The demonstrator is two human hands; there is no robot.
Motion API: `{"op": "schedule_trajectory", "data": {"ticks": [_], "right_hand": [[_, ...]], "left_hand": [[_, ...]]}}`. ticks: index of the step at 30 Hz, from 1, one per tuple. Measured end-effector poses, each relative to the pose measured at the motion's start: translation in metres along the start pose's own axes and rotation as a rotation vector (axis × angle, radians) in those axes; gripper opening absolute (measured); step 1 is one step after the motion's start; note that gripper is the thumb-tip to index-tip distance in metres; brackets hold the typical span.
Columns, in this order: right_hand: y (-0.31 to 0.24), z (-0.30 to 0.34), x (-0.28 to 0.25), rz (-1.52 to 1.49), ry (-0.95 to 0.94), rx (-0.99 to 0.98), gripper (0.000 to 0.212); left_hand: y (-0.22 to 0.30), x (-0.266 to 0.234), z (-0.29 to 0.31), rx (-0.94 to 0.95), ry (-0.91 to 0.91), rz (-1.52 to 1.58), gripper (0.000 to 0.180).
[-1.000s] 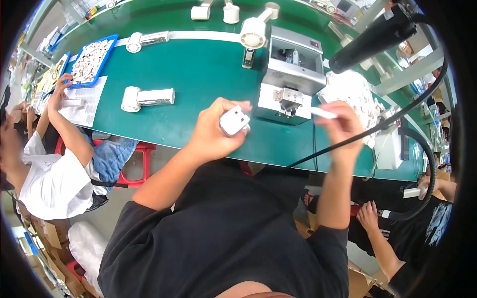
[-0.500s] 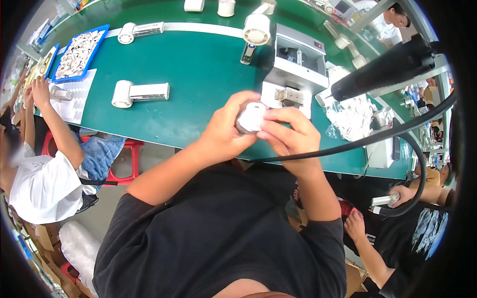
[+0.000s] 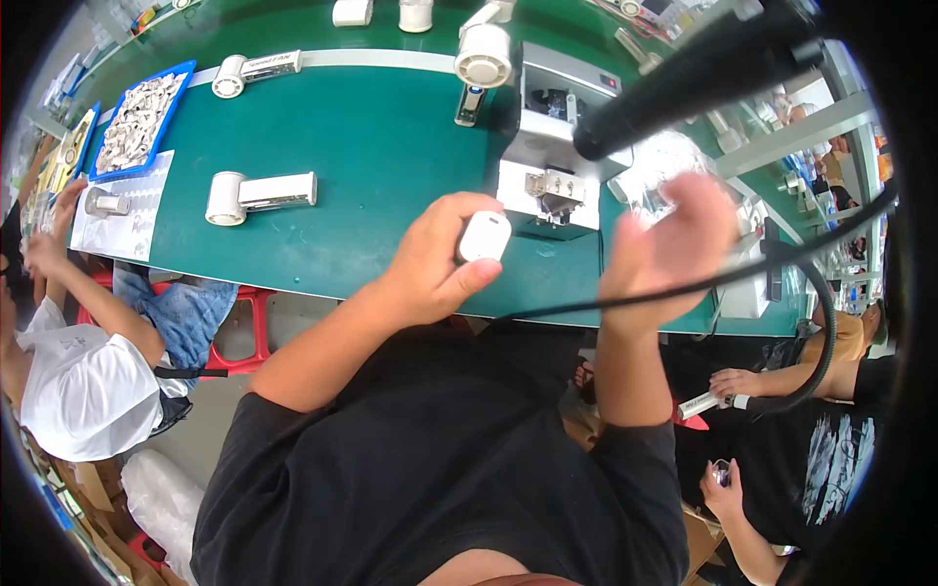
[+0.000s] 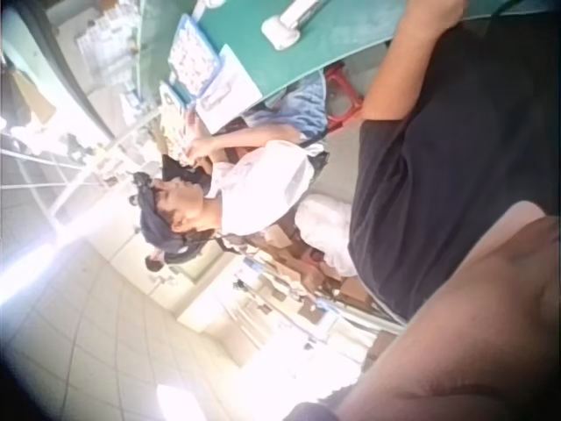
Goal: Assembling and securing components for white power adapter plugs using an electric screwdriver.
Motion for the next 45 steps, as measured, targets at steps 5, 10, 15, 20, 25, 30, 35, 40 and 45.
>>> {"op": "schedule_trajectory", "data": {"ticks": [5,10,15,20,25,30,35,40,45], "right_hand": [[0.032,-0.081,0.029,-0.502,-0.041,0.448,0.039],[0.033,-0.055,0.02,-0.578,-0.093,0.649,0.029],[0.045,-0.017,0.016,-0.624,-0.023,0.691,0.021],[0.036,-0.012,0.016,-0.593,-0.148,0.743,0.021],[0.017,-0.03,0.0,-0.796,-0.033,0.647,0.031],[-0.014,-0.06,-0.009,-1.19,-0.158,0.415,0.046],[-0.028,-0.055,0.011,-1.209,-0.118,0.532,0.039],[-0.032,-0.054,0.014,-1.201,-0.107,0.518,0.036],[-0.033,-0.056,0.017,-1.179,-0.139,0.51,0.042]], "left_hand": [[0.004,0.008,-0.016,-0.008,0.031,0.166,0.05],[0.007,0.007,0.003,-0.007,0.086,0.137,0.052],[0.003,0.016,-0.004,0.139,0.119,0.081,0.055],[-0.002,0.016,0.003,0.091,0.123,0.074,0.056],[-0.005,0.02,-0.002,0.096,0.079,0.02,0.06],[0.005,0.026,-0.011,0.136,0.095,-0.091,0.05],[0.002,0.025,-0.012,0.15,0.081,-0.125,0.048],[0.007,0.025,-0.013,0.165,0.093,-0.123,0.049],[0.008,0.024,-0.014,0.16,0.103,-0.128,0.048]]}}
Point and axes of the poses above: each hand's wrist, its own z-axis away from the middle knuckle, its own x-axis out of the palm, y = z × x, the point moved 2 cm from there along -z, towards the middle knuckle, and after that the axes turned 7 degrees about z, right-handed, at the moved point
